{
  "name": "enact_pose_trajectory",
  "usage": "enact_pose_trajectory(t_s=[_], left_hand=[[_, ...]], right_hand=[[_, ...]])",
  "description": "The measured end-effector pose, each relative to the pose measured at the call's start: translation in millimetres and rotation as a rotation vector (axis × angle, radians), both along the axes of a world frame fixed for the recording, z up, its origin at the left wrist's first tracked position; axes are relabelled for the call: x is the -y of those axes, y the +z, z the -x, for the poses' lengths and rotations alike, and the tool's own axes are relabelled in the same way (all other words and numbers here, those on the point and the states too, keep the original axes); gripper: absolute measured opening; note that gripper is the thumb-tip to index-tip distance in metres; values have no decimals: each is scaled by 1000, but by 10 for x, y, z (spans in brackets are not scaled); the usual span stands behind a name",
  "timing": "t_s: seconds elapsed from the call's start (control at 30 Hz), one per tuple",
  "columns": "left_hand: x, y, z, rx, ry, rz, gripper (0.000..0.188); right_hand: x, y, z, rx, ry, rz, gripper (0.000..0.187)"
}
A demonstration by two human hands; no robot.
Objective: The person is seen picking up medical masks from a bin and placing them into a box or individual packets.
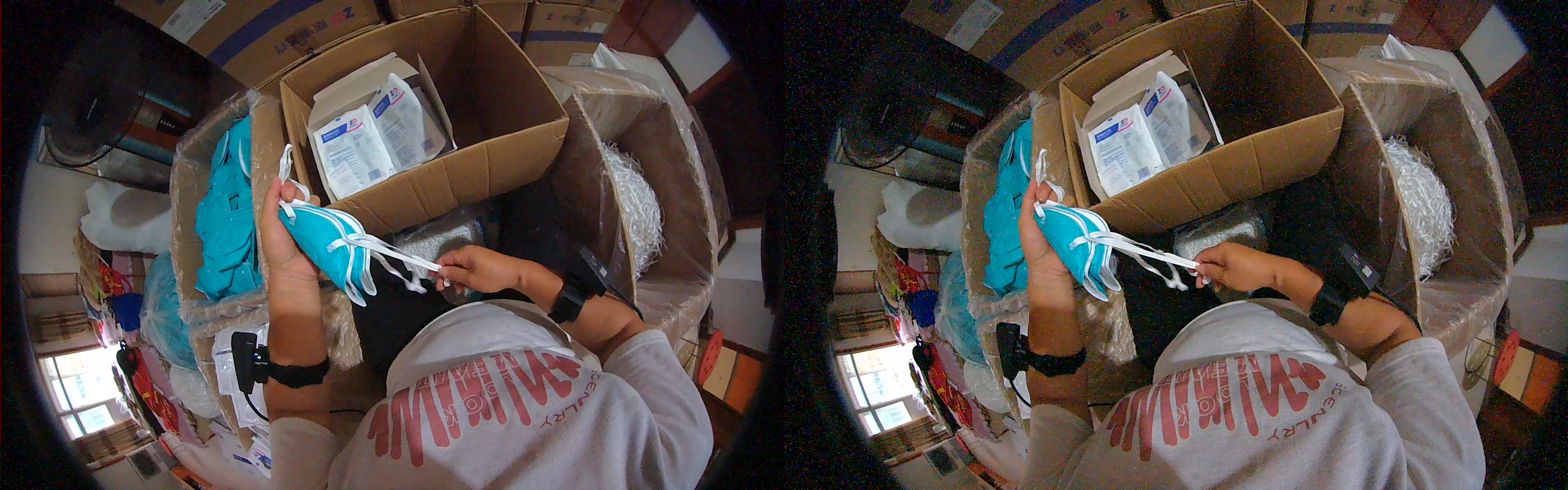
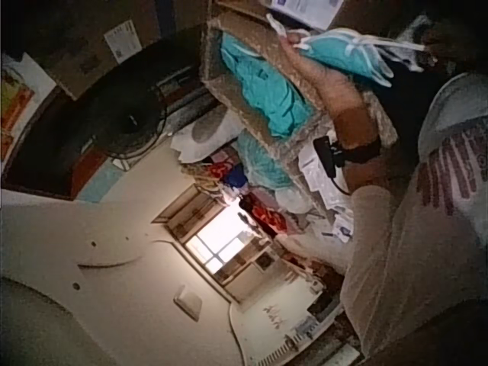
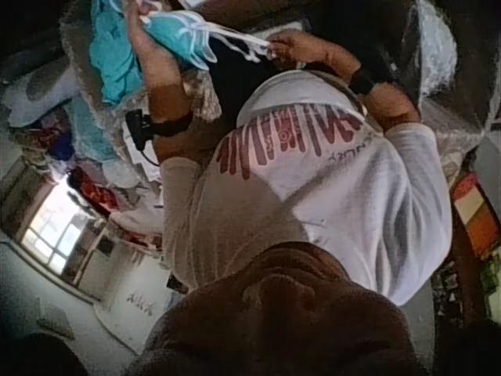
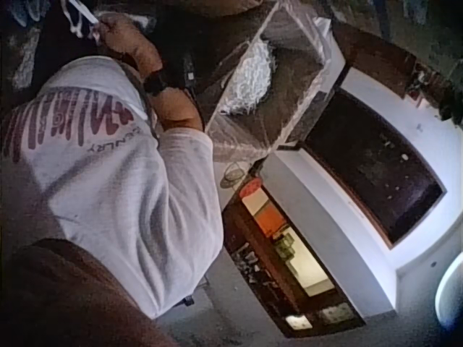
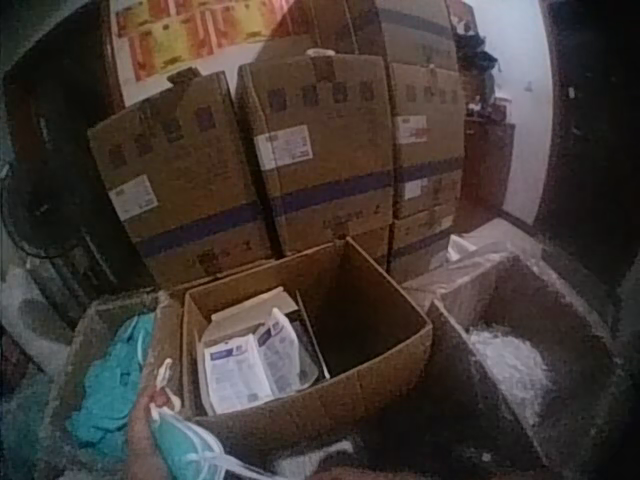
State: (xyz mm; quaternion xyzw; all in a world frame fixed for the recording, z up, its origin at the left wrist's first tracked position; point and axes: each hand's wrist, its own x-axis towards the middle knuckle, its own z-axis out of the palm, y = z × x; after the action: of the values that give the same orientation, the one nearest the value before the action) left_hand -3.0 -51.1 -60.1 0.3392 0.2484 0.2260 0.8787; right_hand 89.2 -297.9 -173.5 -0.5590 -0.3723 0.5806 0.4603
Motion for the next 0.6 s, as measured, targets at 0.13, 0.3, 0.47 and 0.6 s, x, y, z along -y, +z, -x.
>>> enact_pose_trajectory(t_s=[0.13, 0.3, 0.47, 0.6], left_hand=[[11, -24, -19, 22, -17, 32, 27], [139, 84, -81, -51, 42, 44, 28], [200, 169, -71, -7, -2, 40, 29], [244, 222, -76, 31, -45, 19, 29]], right_hand=[[-22, -146, -4, 80, 23, -54, 25], [-114, -248, 38, 193, -6, -31, 56], [-237, -342, 33, 214, -41, -50, 64], [-369, -525, 26, 107, 162, -115, 59]])
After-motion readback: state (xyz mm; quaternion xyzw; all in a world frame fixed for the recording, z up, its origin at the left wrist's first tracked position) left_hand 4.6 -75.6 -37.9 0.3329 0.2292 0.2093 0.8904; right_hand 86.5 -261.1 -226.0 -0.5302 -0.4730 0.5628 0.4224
